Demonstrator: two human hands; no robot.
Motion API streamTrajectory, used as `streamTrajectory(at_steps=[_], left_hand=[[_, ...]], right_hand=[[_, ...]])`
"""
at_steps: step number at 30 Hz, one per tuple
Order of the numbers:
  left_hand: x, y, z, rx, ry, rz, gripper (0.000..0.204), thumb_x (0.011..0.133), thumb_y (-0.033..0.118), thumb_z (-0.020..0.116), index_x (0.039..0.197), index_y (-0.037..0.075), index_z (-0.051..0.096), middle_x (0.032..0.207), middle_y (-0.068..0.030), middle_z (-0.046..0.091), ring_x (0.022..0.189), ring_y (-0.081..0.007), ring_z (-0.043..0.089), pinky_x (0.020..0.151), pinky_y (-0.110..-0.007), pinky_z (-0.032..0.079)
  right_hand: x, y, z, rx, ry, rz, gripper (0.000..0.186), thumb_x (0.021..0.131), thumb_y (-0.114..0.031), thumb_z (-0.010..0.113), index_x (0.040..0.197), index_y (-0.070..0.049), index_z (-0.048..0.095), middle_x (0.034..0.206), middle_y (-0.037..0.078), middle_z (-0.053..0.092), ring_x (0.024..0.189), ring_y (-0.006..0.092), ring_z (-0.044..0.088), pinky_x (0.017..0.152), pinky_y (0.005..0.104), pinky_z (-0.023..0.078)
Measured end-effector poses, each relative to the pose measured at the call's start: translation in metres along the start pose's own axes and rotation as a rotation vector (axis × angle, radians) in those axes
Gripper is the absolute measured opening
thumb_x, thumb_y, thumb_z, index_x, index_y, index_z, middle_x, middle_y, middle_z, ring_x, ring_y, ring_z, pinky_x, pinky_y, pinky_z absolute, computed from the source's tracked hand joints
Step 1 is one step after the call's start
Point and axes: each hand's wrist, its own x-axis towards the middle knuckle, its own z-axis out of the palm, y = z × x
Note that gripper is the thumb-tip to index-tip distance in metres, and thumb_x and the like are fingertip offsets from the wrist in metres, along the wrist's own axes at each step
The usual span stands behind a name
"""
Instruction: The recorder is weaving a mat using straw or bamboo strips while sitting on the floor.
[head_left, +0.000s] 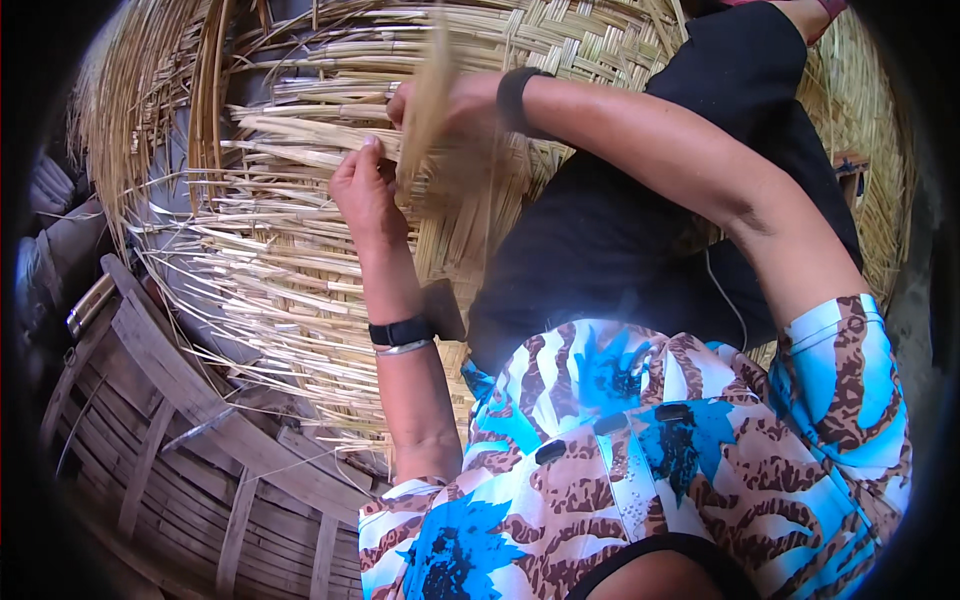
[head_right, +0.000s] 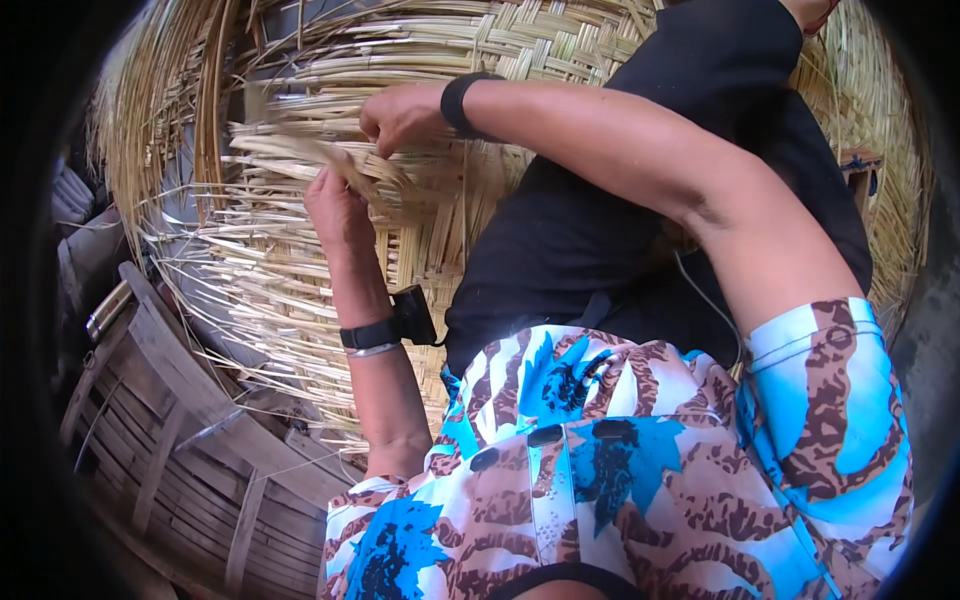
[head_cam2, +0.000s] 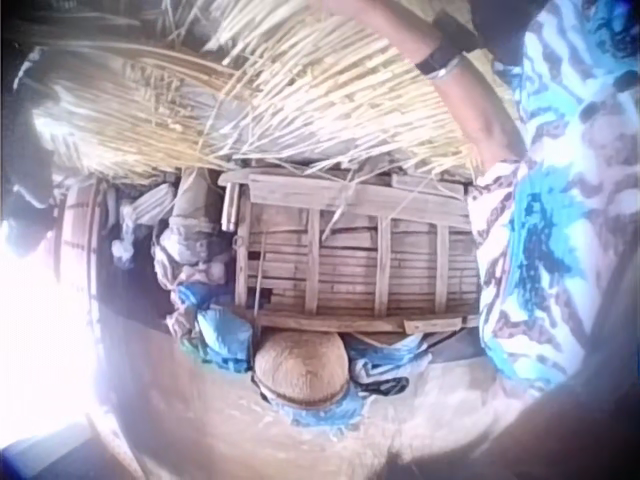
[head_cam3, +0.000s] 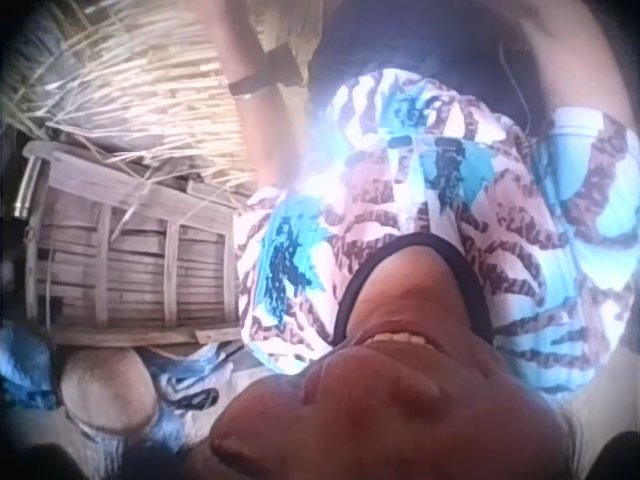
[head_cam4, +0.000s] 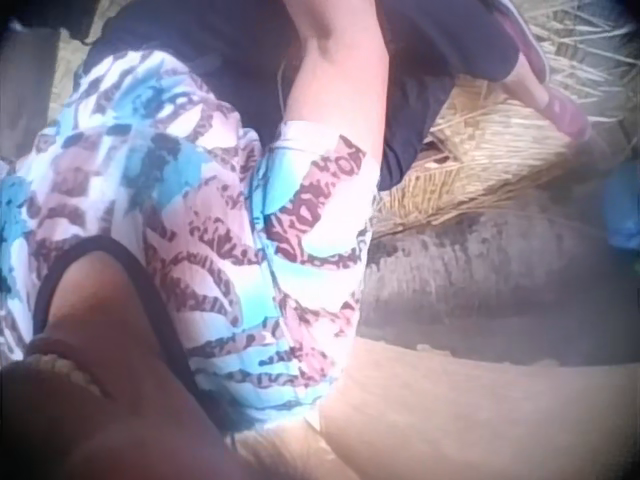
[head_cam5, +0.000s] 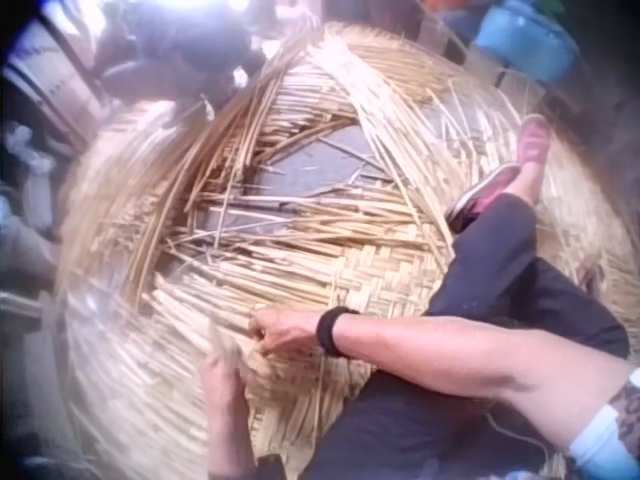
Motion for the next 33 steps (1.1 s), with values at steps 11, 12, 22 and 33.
streamTrajectory(at_steps=[11,12,22,33], left_hand=[[-0.027,0.008,-0.008,0.017,0.114,0.111,0.028,0.088,0.018,0.059,0.065,0.004,0.055,0.053,-0.0033,0.051,0.043,-0.0094,0.047,0.041,-0.022,0.041],[-0.031,0.004,-0.009,0.022,0.114,0.123,0.030,0.089,0.019,0.059,0.064,0.004,0.053,0.052,-0.0027,0.050,0.043,-0.0091,0.046,0.041,-0.022,0.041],[-0.045,0.001,-0.009,-0.057,0.206,0.164,0.035,0.092,0.022,0.056,0.060,0.008,0.050,0.052,0.0018,0.046,0.044,-0.0052,0.041,0.042,-0.020,0.036],[-0.044,-0.008,-0.008,-0.311,0.278,0.062,0.014,0.093,0.016,0.051,0.082,0.008,0.055,0.071,-0.0034,0.060,0.054,-0.0086,0.054,0.042,-0.021,0.039]], right_hand=[[-0.002,-0.020,0.009,-0.097,-0.044,0.037,0.034,0.070,-0.015,0.065,0.094,0.004,0.049,0.085,0.022,0.057,0.087,0.0369,0.056,0.075,0.0433,0.044],[-0.003,-0.016,0.010,-0.124,-0.064,0.057,0.034,0.070,-0.015,0.065,0.094,0.003,0.050,0.086,0.022,0.057,0.089,0.0374,0.056,0.076,0.0432,0.045],[-0.001,-0.021,0.003,0.120,-0.040,0.081,0.027,0.070,-0.022,0.068,0.079,0.002,0.061,0.069,0.015,0.059,0.068,0.0267,0.058,0.062,0.0385,0.045],[-0.003,-0.034,-0.006,0.240,-0.086,0.065,0.032,0.074,-0.029,0.072,0.088,-0.001,0.065,0.070,0.004,0.061,0.065,0.0093,0.052,0.057,0.0277,0.041]])
